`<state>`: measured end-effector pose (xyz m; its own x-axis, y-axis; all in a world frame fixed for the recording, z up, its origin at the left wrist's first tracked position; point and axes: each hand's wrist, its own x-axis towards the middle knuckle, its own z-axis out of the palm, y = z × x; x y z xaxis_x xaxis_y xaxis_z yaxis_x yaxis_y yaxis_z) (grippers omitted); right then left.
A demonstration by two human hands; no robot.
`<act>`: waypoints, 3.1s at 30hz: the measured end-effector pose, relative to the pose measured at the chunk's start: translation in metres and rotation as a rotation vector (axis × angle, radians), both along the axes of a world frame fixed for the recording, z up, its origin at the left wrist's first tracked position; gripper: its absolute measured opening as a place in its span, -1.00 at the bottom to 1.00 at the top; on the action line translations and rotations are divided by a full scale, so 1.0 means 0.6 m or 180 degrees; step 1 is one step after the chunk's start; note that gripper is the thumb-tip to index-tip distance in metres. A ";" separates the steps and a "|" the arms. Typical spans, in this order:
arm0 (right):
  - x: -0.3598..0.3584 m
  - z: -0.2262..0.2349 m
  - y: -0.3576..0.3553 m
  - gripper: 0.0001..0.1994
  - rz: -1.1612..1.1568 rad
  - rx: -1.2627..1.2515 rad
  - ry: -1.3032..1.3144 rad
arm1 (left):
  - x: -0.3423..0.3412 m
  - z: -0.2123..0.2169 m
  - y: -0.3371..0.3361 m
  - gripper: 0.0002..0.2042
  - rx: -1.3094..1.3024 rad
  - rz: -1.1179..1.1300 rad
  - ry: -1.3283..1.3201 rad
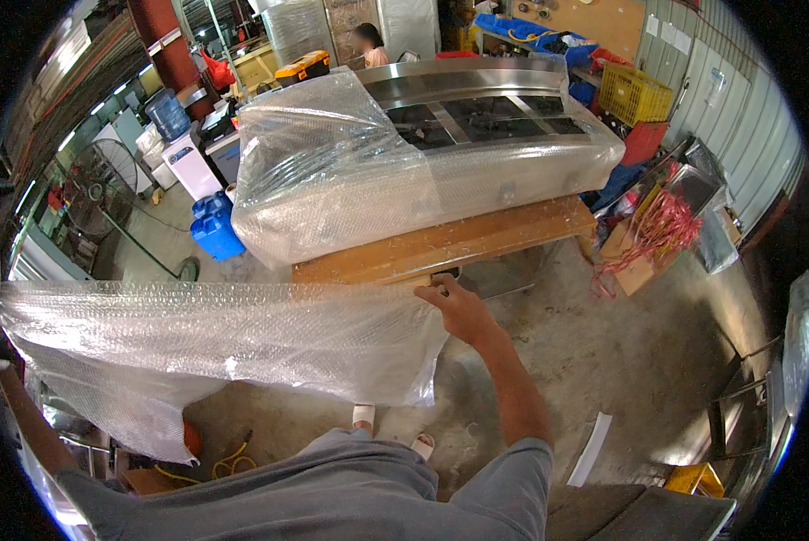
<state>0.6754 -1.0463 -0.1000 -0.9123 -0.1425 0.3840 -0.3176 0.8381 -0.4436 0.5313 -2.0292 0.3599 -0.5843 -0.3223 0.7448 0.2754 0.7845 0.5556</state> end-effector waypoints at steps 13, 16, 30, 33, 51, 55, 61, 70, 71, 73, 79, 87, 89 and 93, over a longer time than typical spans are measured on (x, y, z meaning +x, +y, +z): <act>-0.027 -0.093 0.021 -0.77 0.0144 -0.0695 -0.1167 | 0.030 -0.008 0.192 -0.55 0.0155 -0.0028 0.0284; -0.014 -0.128 0.017 -0.73 -0.0075 -0.0681 -0.1230 | 0.037 -0.015 0.241 -0.60 0.0299 -0.0287 0.0199; -0.048 -0.212 0.050 -0.60 -0.0988 -0.0949 -0.0513 | 0.076 -0.048 0.220 -0.90 0.1453 -0.1690 -0.0197; -0.069 -0.194 0.073 -0.60 -0.1256 -0.0554 0.0094 | 0.076 -0.069 0.231 -0.89 0.1562 -0.1377 0.0060; -0.055 -0.037 0.108 -0.61 -0.1564 -0.1028 0.0196 | 0.046 -0.194 0.114 -0.81 0.1561 -0.0637 0.0564; -0.040 -0.039 0.118 -0.66 -0.1320 -0.1394 0.0557 | 0.059 -0.229 0.062 -0.75 0.1338 -0.0212 0.0359; 0.002 0.035 0.114 -0.69 -0.1486 -0.1265 0.0706 | 0.061 -0.362 0.047 -0.68 0.1430 0.0145 0.0426; 0.021 0.062 0.174 -0.56 -0.1449 -0.0921 -0.0038 | 0.118 -0.477 0.047 -0.74 0.1191 0.0449 0.0286; 0.026 0.041 0.183 -0.57 -0.1395 -0.1030 0.0087 | 0.129 -0.481 0.055 -0.77 0.0918 0.0231 0.0442; 0.033 0.024 0.209 -0.58 -0.1438 -0.1260 0.0052 | 0.134 -0.485 0.099 -0.77 0.2103 -0.0779 0.0338; 0.013 -0.001 0.252 -0.61 -0.1824 -0.1326 0.0316 | 0.148 -0.485 0.223 -0.78 0.2125 -0.1201 0.0170; -0.018 -0.016 0.351 -0.54 -0.2457 -0.0461 -0.0112 | 0.138 -0.553 0.262 -0.77 0.2758 -0.0769 0.0339; -0.030 -0.020 0.339 -0.58 -0.2170 -0.0385 0.1061 | 0.122 -0.572 0.266 -0.75 0.3036 -0.0238 0.0684; -0.059 0.015 0.268 -0.61 -0.1849 -0.0420 0.1137 | 0.117 -0.693 0.108 -0.75 0.1517 0.1084 0.0069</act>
<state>0.6400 -0.8855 -0.0912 -0.6412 0.3991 0.6554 0.0205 0.8627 -0.5053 0.6016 -1.9647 -0.0558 -0.3755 -0.7915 0.4822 0.0668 0.4958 0.8659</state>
